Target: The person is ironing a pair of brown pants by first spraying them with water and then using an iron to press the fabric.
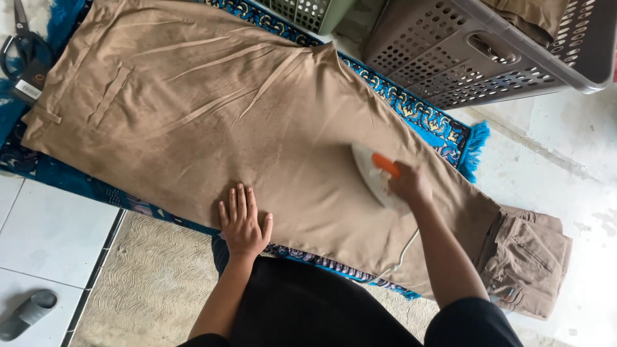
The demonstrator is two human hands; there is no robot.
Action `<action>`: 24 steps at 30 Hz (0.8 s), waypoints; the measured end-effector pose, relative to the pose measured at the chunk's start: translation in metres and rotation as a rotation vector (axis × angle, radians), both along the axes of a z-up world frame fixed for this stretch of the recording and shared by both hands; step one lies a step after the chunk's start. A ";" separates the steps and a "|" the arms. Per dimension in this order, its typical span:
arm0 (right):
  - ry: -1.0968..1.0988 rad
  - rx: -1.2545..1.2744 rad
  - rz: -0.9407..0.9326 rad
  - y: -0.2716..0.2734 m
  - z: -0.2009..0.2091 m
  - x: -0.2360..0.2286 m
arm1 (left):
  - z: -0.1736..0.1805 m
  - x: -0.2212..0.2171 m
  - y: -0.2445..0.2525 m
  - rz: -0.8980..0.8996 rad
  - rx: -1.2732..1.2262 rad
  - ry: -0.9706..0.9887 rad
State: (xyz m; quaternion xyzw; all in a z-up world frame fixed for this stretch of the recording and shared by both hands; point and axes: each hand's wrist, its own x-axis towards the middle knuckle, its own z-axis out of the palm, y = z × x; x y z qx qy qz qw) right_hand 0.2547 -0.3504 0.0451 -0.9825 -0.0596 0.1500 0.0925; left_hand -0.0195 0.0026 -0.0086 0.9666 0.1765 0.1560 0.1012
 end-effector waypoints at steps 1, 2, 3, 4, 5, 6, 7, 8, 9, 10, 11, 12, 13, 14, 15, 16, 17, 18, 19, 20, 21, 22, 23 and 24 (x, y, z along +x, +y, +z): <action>0.000 0.000 0.003 -0.011 -0.012 0.025 | 0.001 0.000 -0.001 0.003 0.000 0.000; -0.085 -0.018 0.029 -0.020 -0.026 0.050 | 0.002 0.001 -0.001 0.005 -0.004 -0.010; -0.169 -0.036 0.055 -0.030 -0.039 0.075 | 0.003 0.001 0.000 0.007 -0.007 -0.019; -0.168 -0.034 0.054 -0.032 -0.045 0.089 | 0.002 0.001 0.000 0.006 -0.005 -0.019; -0.128 -0.068 0.025 -0.036 -0.050 0.102 | 0.002 0.001 0.000 0.007 0.002 -0.020; -0.090 -0.102 -0.009 -0.041 -0.056 0.115 | 0.000 0.002 0.000 0.005 0.009 -0.024; -0.092 -0.101 -0.014 -0.040 -0.054 0.115 | 0.000 0.003 0.001 0.000 0.010 -0.026; -0.020 -0.100 -0.026 -0.041 -0.052 0.112 | 0.000 0.002 0.000 -0.001 0.009 -0.028; 0.052 -0.099 -0.038 -0.042 -0.051 0.109 | 0.000 0.001 0.000 -0.002 0.007 -0.029; 0.052 -0.102 -0.040 -0.037 -0.040 0.087 | -0.002 0.001 0.000 -0.004 0.005 -0.029; 0.055 -0.049 0.092 -0.033 -0.029 0.065 | -0.003 0.001 0.000 -0.003 0.008 -0.030; 0.057 0.005 0.223 -0.028 -0.017 0.043 | -0.004 0.000 0.000 -0.003 0.013 -0.031; 0.057 0.004 0.221 -0.013 0.006 0.008 | -0.003 -0.003 0.000 -0.005 0.011 -0.031; 0.152 0.044 0.196 0.003 0.030 -0.022 | -0.003 -0.002 0.000 -0.011 -0.012 -0.020; 0.247 0.085 0.171 0.020 0.054 -0.053 | -0.003 -0.002 0.000 -0.016 -0.036 -0.010; 0.244 0.084 0.169 0.007 0.035 -0.079 | -0.002 -0.002 -0.001 -0.018 -0.036 -0.013; 0.234 0.056 0.225 -0.006 0.015 -0.105 | -0.002 -0.003 -0.002 -0.012 -0.042 0.004; 0.219 0.031 0.283 -0.017 -0.007 -0.127 | -0.002 -0.001 -0.001 -0.004 -0.043 0.017; 0.212 0.033 0.285 -0.023 -0.006 -0.139 | 0.001 0.001 -0.001 -0.002 -0.040 0.010; 0.238 -0.073 0.292 -0.029 -0.005 -0.156 | 0.005 0.000 -0.001 -0.005 -0.056 0.013; 0.263 -0.179 0.298 -0.036 -0.005 -0.172 | 0.008 -0.001 -0.002 -0.008 -0.072 0.016; 0.266 -0.178 0.291 -0.035 -0.006 -0.173 | 0.013 0.001 -0.005 -0.015 -0.072 0.019; 0.222 -0.170 0.309 -0.033 -0.006 -0.173 | 0.018 0.002 -0.008 -0.061 -0.071 0.018; 0.174 -0.162 0.326 -0.031 -0.007 -0.170 | 0.023 0.006 -0.011 -0.106 -0.069 0.012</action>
